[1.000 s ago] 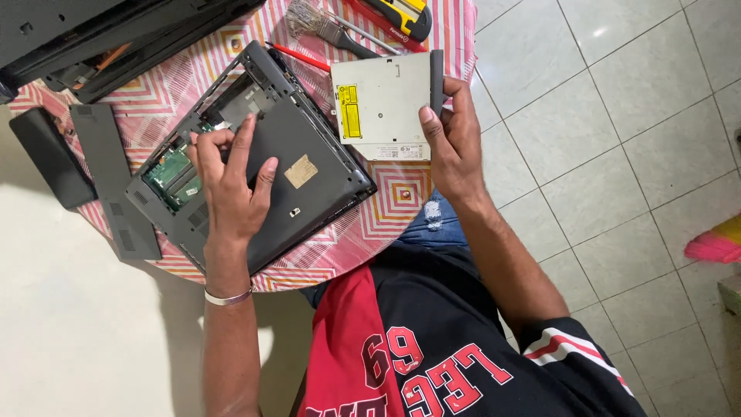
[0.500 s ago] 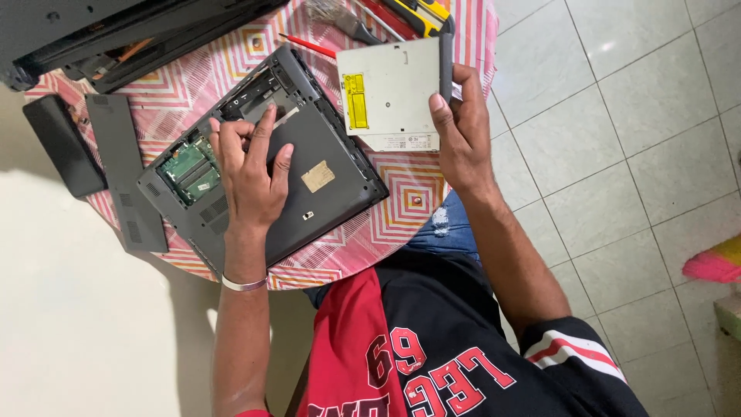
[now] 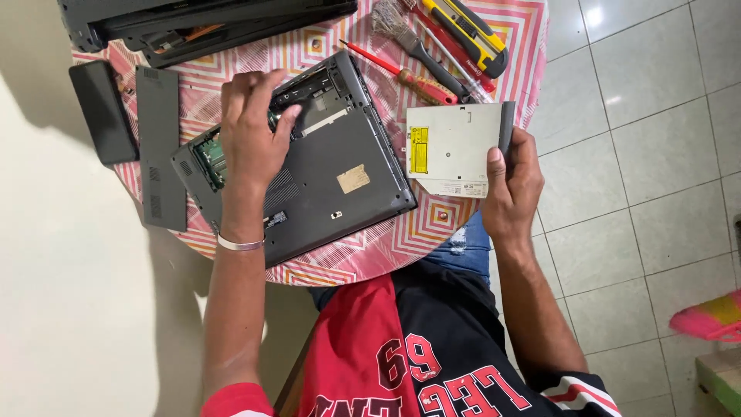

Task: Disassembling a laptop by removing the back cover and unscrewing internal components on a repair bench.

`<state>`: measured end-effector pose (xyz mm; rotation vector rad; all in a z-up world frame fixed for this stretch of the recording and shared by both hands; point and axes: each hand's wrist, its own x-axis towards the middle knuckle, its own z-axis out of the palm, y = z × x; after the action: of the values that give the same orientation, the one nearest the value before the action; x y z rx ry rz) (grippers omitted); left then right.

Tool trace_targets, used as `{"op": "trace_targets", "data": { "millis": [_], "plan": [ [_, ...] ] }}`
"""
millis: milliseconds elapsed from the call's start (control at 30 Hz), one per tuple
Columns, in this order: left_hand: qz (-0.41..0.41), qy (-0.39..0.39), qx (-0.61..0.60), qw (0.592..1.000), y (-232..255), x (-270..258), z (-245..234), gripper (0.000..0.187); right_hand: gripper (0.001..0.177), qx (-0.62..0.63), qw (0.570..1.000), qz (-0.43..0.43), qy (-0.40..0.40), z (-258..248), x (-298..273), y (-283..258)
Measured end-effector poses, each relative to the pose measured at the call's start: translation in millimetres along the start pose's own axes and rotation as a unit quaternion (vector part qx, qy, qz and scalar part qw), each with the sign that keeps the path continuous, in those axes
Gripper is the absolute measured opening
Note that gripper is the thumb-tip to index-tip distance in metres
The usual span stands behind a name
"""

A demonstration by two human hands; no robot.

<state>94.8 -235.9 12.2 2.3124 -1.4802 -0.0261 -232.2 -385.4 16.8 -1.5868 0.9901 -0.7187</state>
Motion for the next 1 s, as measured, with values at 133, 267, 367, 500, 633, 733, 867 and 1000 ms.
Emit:
{"op": "trace_targets", "data": {
  "millis": [133, 267, 367, 500, 633, 733, 867, 1000],
  "plan": [
    [0.071, 0.080, 0.046, 0.993, 5.9, 4.0, 4.1, 0.026, 0.050, -0.129, 0.990, -0.041, 0.048, 7.0, -6.6, 4.8],
    [0.076, 0.101, 0.034, 0.991, 0.2, 5.0, 6.3, 0.020, 0.046, -0.201, 0.971, -0.097, 0.088, 14.0, -6.6, 14.9],
    [0.078, 0.101, 0.032, 0.991, -0.3, 4.1, 2.7, 0.017, 0.053, -0.143, 0.981, -0.087, 0.101, 19.0, -11.2, 16.5],
    [0.075, 0.065, 0.002, 0.995, 1.5, 6.0, 4.4, 0.024, 0.056, 0.004, 0.989, -0.083, 0.124, 21.2, -14.1, 13.8],
    [0.083, 0.079, -0.023, 0.993, -1.8, 6.6, 14.0, 0.018, 0.059, 0.092, 0.982, -0.058, 0.156, 16.2, 11.7, -1.4],
    [0.080, 0.079, -0.042, 0.993, -0.2, 6.1, 13.1, 0.007, 0.057, 0.106, 0.981, -0.088, 0.135, 11.5, 46.8, -10.9],
    [0.072, 0.088, -0.063, 0.991, -0.7, 6.6, 14.8, 0.012, 0.019, -0.004, 0.984, -0.159, 0.083, 18.1, 122.3, -6.0],
    [0.059, 0.090, -0.049, 0.993, -9.3, 6.4, 26.2, 0.016, 0.019, -0.049, 0.983, -0.166, 0.062, 23.2, 158.2, 5.3]
  ]
}}
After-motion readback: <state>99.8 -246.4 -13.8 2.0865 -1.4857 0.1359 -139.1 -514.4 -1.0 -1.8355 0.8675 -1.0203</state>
